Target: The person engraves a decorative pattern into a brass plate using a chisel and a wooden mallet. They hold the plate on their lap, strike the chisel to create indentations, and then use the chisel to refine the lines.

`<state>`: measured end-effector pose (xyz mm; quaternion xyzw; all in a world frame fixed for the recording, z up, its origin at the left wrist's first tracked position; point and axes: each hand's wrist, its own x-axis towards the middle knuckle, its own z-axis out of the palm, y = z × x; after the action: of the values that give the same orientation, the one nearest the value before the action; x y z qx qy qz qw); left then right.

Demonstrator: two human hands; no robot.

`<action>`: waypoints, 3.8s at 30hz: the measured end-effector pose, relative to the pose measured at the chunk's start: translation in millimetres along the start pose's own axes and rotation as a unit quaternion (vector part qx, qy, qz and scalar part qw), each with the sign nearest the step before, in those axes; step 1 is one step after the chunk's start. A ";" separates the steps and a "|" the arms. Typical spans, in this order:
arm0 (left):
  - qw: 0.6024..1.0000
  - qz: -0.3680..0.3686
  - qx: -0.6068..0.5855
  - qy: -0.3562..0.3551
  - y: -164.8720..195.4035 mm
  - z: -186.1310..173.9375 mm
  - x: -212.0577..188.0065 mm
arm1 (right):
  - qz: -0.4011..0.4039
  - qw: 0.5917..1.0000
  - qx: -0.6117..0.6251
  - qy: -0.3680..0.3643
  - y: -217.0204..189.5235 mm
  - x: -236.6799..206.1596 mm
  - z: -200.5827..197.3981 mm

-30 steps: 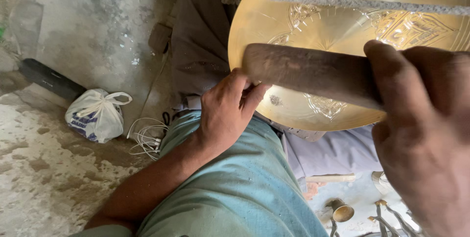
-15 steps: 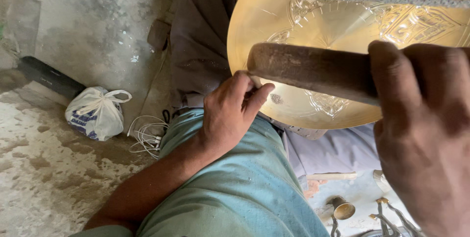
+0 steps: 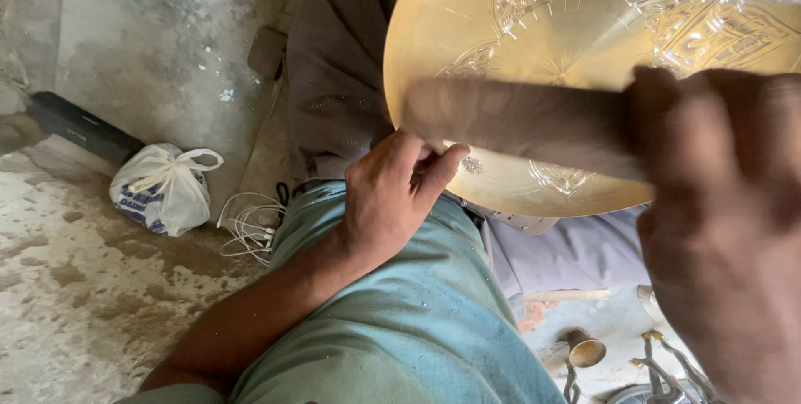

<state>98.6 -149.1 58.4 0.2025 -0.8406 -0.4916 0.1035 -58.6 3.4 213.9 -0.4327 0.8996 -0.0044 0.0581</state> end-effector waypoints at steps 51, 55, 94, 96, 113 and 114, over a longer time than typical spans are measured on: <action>0.998 0.028 0.008 -0.047 4.2 -58.4 28.5 | 0.450 0.563 0.622 0.306 -61.7 -319.3 137.0; 0.996 0.055 -0.057 -0.033 14.6 -55.9 25.2 | 0.453 0.577 0.607 0.305 -69.2 -326.5 130.6; 0.898 0.398 0.092 0.162 75.6 -102.9 29.1 | 0.322 0.943 0.028 0.075 -121.0 -182.5 -12.0; 0.897 0.407 0.059 0.163 71.8 -101.9 32.2 | 0.306 0.952 0.008 -0.008 -124.2 -178.0 -4.6; 0.980 0.096 -0.137 0.111 17.9 -51.5 42.1 | 0.442 0.838 0.258 0.191 -92.1 -176.5 13.4; 0.982 0.076 -0.140 0.099 16.7 -49.4 42.3 | 0.424 0.814 0.319 0.237 -88.9 -176.0 17.7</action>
<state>75.1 -199.3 96.3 0.1686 -0.7621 -0.5728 0.2506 121.3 85.7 219.3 0.0491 0.9280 -0.3684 -0.0264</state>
